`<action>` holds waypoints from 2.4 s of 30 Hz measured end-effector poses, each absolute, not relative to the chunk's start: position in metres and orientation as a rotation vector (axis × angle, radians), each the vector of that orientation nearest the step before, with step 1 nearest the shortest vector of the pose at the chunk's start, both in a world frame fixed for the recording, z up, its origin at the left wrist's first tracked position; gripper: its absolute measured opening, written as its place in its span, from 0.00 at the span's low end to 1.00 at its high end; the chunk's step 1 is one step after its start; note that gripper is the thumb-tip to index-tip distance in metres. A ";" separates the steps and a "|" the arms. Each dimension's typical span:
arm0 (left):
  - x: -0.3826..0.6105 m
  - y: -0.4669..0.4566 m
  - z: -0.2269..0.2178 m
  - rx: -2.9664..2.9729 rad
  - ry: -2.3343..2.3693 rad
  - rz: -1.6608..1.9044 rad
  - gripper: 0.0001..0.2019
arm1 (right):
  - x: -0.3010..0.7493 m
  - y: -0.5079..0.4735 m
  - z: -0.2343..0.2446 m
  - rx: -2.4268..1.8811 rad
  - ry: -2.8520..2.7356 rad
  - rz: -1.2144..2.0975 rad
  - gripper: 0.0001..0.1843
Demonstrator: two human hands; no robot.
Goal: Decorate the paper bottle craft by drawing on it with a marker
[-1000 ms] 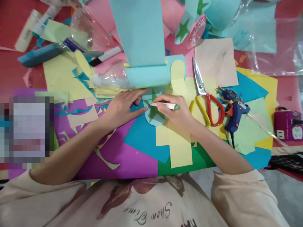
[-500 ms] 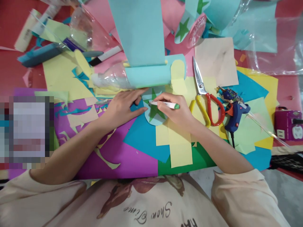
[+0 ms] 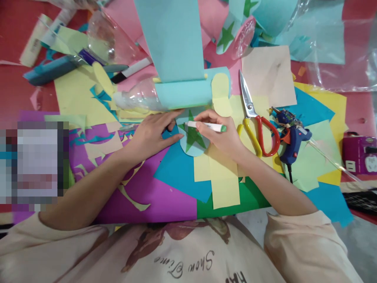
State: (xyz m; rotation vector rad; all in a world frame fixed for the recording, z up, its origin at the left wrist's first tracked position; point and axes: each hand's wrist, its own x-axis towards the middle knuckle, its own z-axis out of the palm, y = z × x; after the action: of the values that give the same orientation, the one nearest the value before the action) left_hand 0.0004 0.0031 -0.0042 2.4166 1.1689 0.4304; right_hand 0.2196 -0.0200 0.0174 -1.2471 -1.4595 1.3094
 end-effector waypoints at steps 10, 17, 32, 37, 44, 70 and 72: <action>0.001 0.003 -0.003 2.412 1.173 0.408 0.25 | 0.224 -0.020 0.010 -1.220 -1.557 1.287 0.08; 0.001 0.003 -0.002 2.411 1.174 0.405 0.25 | 0.225 -0.019 0.010 -1.219 -1.567 1.319 0.08; 0.002 0.002 -0.001 2.411 1.186 0.386 0.25 | 0.223 -0.019 0.016 -1.240 -1.567 1.347 0.08; 0.001 0.003 -0.002 2.440 1.157 0.422 0.25 | 0.223 -0.019 0.017 -1.272 -1.577 1.345 0.06; 0.000 0.003 -0.003 2.422 1.161 0.424 0.25 | 0.222 -0.019 0.019 -1.279 -1.508 1.326 0.07; 0.001 0.003 -0.004 2.426 1.174 0.437 0.25 | 0.221 -0.017 0.019 -1.348 -1.485 1.343 0.06; 0.001 0.003 -0.004 2.427 1.166 0.444 0.26 | 0.220 -0.017 0.019 -1.360 -1.455 1.358 0.06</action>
State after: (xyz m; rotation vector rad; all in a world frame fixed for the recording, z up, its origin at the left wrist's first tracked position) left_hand 0.0006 0.0027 -0.0043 2.4273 1.1656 0.4445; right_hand 0.2204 -0.0168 0.0194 -1.3596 -1.4550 1.3578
